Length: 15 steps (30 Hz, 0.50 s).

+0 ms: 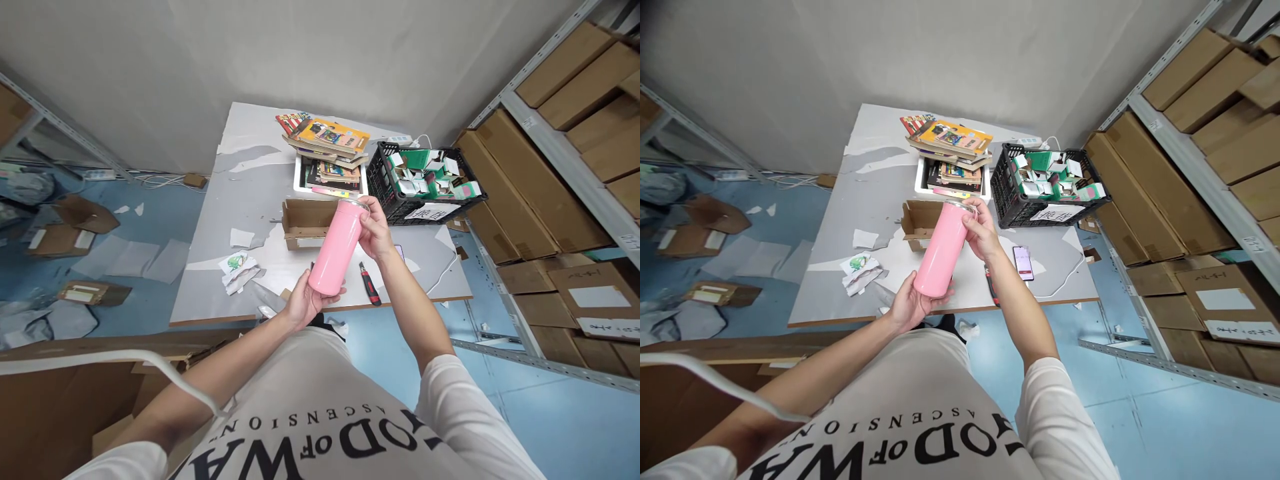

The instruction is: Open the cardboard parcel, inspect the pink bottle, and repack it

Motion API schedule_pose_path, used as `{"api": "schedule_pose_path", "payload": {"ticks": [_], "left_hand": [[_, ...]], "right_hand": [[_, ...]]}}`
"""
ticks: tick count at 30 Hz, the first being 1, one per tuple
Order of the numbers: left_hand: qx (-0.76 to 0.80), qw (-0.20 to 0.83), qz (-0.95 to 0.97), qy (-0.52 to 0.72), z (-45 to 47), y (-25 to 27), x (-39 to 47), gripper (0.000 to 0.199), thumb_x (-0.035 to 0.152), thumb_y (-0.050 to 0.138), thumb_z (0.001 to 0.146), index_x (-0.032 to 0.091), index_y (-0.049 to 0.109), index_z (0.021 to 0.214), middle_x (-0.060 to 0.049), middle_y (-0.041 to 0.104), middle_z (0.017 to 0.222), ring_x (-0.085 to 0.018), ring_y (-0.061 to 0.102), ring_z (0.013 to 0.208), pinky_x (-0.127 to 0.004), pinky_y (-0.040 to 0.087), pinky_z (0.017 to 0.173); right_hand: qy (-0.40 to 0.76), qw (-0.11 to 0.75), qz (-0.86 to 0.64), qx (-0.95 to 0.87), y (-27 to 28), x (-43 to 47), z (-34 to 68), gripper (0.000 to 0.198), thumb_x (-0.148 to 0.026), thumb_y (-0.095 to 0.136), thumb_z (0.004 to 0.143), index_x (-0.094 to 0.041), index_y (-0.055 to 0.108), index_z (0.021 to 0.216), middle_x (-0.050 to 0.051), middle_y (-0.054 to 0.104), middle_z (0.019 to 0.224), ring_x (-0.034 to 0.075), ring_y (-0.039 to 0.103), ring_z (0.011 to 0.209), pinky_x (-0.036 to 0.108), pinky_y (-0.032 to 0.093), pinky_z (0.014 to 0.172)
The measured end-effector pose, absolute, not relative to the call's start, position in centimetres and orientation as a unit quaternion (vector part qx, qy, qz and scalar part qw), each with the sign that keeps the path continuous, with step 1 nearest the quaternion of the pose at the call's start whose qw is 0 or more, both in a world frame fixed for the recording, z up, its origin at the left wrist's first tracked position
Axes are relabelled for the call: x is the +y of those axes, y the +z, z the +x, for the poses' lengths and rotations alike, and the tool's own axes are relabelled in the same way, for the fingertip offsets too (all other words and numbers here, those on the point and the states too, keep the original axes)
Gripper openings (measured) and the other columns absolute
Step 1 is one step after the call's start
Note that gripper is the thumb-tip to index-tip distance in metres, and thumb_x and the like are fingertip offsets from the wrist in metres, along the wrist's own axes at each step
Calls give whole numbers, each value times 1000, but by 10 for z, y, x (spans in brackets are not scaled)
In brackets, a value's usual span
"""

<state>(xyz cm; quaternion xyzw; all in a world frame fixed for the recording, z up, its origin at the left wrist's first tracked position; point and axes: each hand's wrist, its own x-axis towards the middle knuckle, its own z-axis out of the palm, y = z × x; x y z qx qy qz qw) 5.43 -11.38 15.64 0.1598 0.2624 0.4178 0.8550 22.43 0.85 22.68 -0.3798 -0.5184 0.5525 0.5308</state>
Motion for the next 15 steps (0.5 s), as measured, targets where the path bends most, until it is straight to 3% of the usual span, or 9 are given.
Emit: {"api": "schedule_pose_path", "payload": {"ticks": [3, 6, 8, 11, 15], "left_hand": [[310, 766, 246, 506, 54, 147, -113, 72, 60, 73, 66, 23, 49, 122, -13, 52, 131, -27, 59, 109, -36, 53, 80], [363, 676, 318, 557, 55, 144, -112, 81, 39, 89, 49, 25, 47, 117, -10, 48, 130, -23, 57, 108, -31, 52, 79], [379, 657, 322, 567, 56, 146, -112, 70, 35, 88, 53, 23, 50, 110, -7, 54, 118, -19, 60, 100, -29, 51, 79], [340, 714, 255, 557, 56, 154, -113, 56, 45, 80, 64, 22, 53, 107, -4, 62, 102, -17, 63, 88, -30, 52, 78], [282, 833, 124, 460, 55, 166, -115, 58, 65, 52, 81, 14, 57, 110, -10, 69, 92, -19, 67, 75, -30, 53, 69]], "right_hand": [[533, 537, -394, -522, 231, 8, 226, 49, -55, 75, 66, -29, 50, 98, -3, 53, 86, 12, 51, 66, 25, 45, 59], [497, 538, -424, -533, 232, 9, 226, 48, -56, 75, 66, -28, 50, 97, -2, 54, 88, 13, 53, 71, 26, 46, 63], [475, 530, -438, -549, 233, 8, 227, 49, -58, 74, 67, -28, 50, 98, -1, 55, 92, 14, 55, 78, 27, 48, 66], [484, 507, -426, -573, 237, 6, 230, 55, -68, 67, 68, -29, 51, 104, 2, 56, 105, 18, 57, 90, 31, 50, 70], [531, 491, -382, -575, 243, 3, 233, 66, -74, 66, 63, -31, 48, 109, 4, 55, 116, 21, 57, 97, 33, 52, 71]]}}
